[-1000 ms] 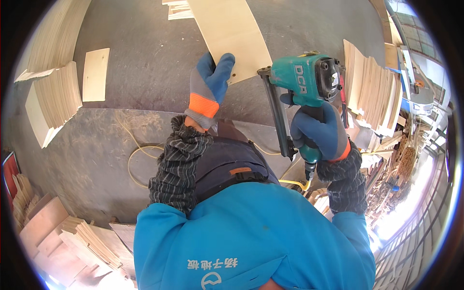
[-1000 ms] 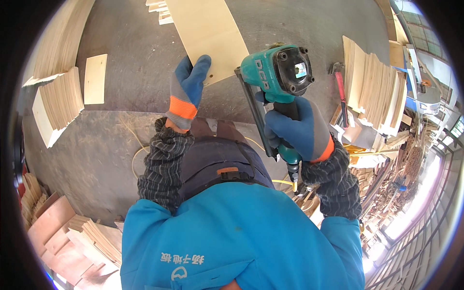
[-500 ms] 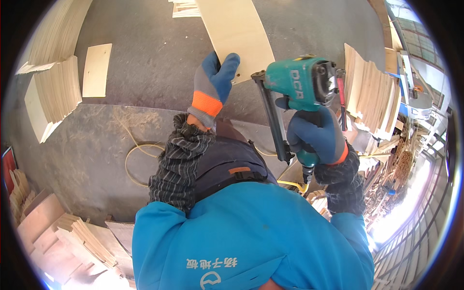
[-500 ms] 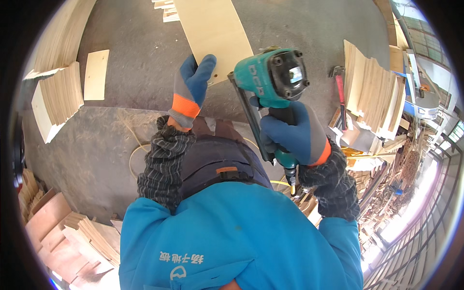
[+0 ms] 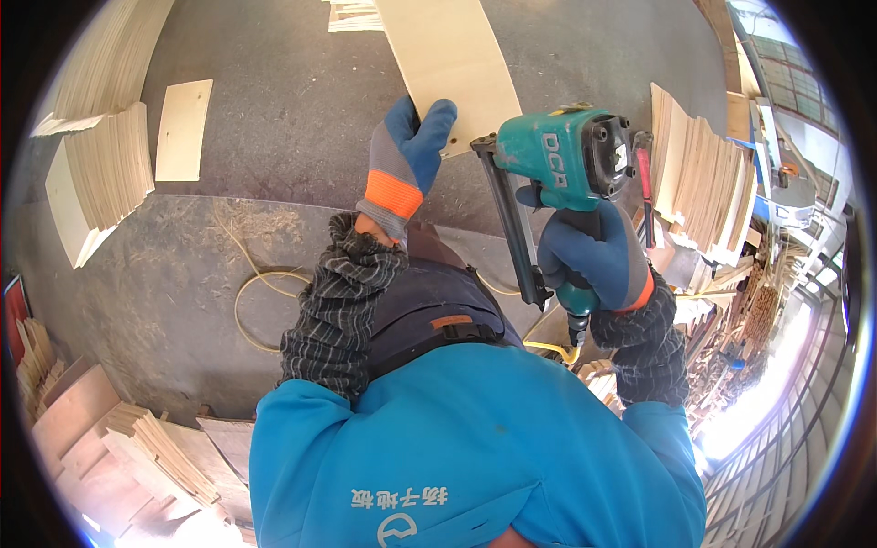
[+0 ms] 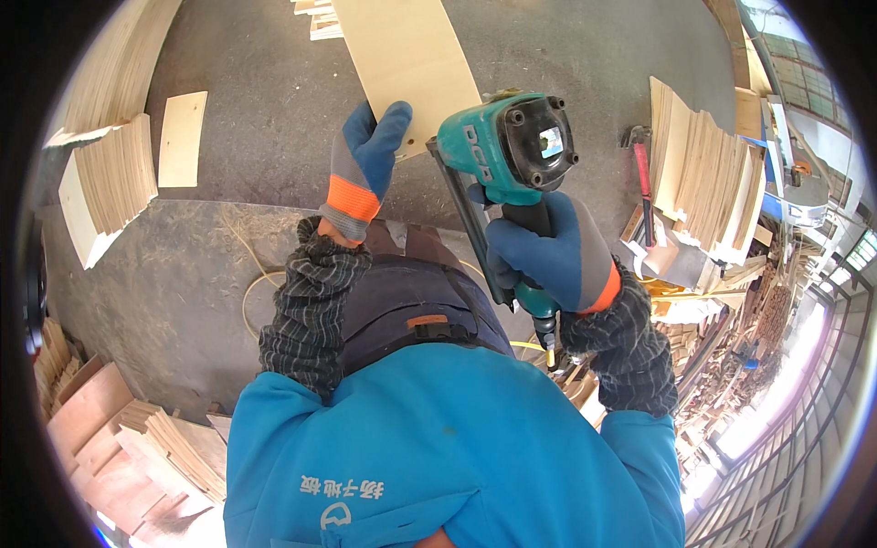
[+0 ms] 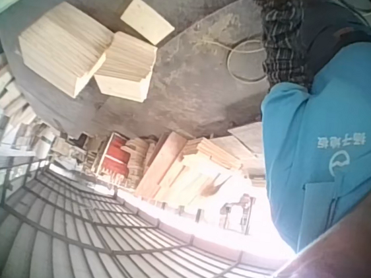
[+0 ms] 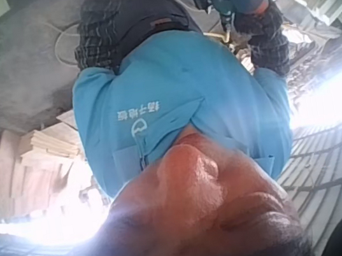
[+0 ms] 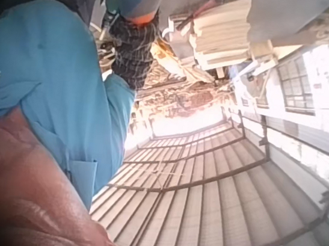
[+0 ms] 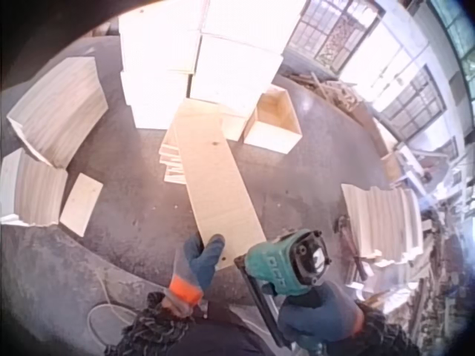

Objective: Assembling wooden boxes using a pneumatic nail gun and a hammer in a woodworking workshop.

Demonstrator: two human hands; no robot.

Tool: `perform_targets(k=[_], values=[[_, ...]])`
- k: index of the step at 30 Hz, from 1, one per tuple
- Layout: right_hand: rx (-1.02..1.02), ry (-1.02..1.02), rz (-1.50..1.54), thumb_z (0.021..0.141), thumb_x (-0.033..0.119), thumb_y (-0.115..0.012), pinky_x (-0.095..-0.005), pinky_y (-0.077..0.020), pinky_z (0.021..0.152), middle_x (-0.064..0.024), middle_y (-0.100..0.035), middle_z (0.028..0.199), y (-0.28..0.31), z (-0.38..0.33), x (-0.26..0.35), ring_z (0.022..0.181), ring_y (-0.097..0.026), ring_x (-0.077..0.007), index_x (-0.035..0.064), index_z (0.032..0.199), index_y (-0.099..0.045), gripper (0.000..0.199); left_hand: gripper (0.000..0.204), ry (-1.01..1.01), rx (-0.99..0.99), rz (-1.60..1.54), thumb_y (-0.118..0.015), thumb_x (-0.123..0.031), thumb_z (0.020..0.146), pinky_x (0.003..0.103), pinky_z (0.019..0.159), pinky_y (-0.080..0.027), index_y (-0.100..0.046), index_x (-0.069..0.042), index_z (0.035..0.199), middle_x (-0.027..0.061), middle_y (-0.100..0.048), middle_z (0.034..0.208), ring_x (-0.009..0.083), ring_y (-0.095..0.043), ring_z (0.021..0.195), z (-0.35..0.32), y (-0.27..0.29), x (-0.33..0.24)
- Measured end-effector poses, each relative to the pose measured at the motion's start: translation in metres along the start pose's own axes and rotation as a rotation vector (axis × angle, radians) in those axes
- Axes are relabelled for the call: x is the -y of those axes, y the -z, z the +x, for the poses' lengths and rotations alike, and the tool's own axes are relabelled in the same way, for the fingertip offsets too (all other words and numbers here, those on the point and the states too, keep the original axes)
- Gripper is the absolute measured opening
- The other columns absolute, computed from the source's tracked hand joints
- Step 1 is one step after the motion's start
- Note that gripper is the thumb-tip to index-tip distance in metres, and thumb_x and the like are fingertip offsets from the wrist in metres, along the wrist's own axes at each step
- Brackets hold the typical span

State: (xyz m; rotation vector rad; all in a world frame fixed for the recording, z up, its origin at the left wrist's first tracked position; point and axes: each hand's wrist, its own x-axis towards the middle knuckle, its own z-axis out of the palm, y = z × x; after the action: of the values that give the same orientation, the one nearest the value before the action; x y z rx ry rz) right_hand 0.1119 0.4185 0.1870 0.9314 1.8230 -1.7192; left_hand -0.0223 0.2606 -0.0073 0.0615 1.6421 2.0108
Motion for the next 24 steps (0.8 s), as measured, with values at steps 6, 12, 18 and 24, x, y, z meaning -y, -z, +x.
perform_targets(k=[6,12,18,24], values=[[-0.002,-0.009,-0.007,0.097,0.015,-0.063,-0.0301,-0.0538,0.058,-0.0073,-0.070,0.074,0.000,-0.001,0.000,0.061,-0.067,-0.0128,-0.0073,0.138,-0.065,0.047,0.049,0.001,-0.005,0.000,-0.071,-0.036,0.107,0.033,0.084,-0.058,-0.071,0.008,0.129,0.0132,-0.079,0.110,0.0162,-0.071,0.095,-0.001,0.000,-0.001],[-0.106,0.032,-0.022,0.094,0.013,-0.065,-0.0306,-0.0541,0.060,-0.0071,-0.069,0.073,0.019,-0.012,-0.010,0.063,-0.068,-0.0143,-0.0063,0.124,-0.068,0.035,0.046,0.011,0.002,0.005,-0.069,-0.032,0.107,0.032,0.086,-0.056,-0.070,0.009,0.129,0.0114,-0.078,0.109,0.0157,-0.069,0.096,0.001,0.003,-0.009],[-0.459,0.126,0.014,0.091,0.017,-0.074,-0.0347,-0.0560,0.064,-0.0102,-0.073,0.078,0.096,0.014,-0.125,0.069,-0.071,-0.0169,0.0007,0.115,-0.072,0.029,0.041,-0.013,0.001,-0.034,-0.067,-0.027,0.108,0.033,0.087,-0.056,-0.069,0.006,0.133,0.0085,-0.076,0.115,0.0149,-0.067,0.099,0.000,0.001,-0.009],[-0.857,0.075,-0.802,0.092,0.019,-0.070,-0.0541,-0.0592,0.076,-0.0260,-0.077,0.093,0.188,0.080,-0.277,0.090,-0.077,-0.0451,0.0103,0.156,-0.051,0.067,0.042,0.135,0.190,0.067,-0.063,-0.022,0.110,0.033,0.094,-0.055,-0.062,0.003,0.144,0.0068,-0.071,0.127,0.0147,-0.066,0.110,-0.043,0.001,-0.047]])
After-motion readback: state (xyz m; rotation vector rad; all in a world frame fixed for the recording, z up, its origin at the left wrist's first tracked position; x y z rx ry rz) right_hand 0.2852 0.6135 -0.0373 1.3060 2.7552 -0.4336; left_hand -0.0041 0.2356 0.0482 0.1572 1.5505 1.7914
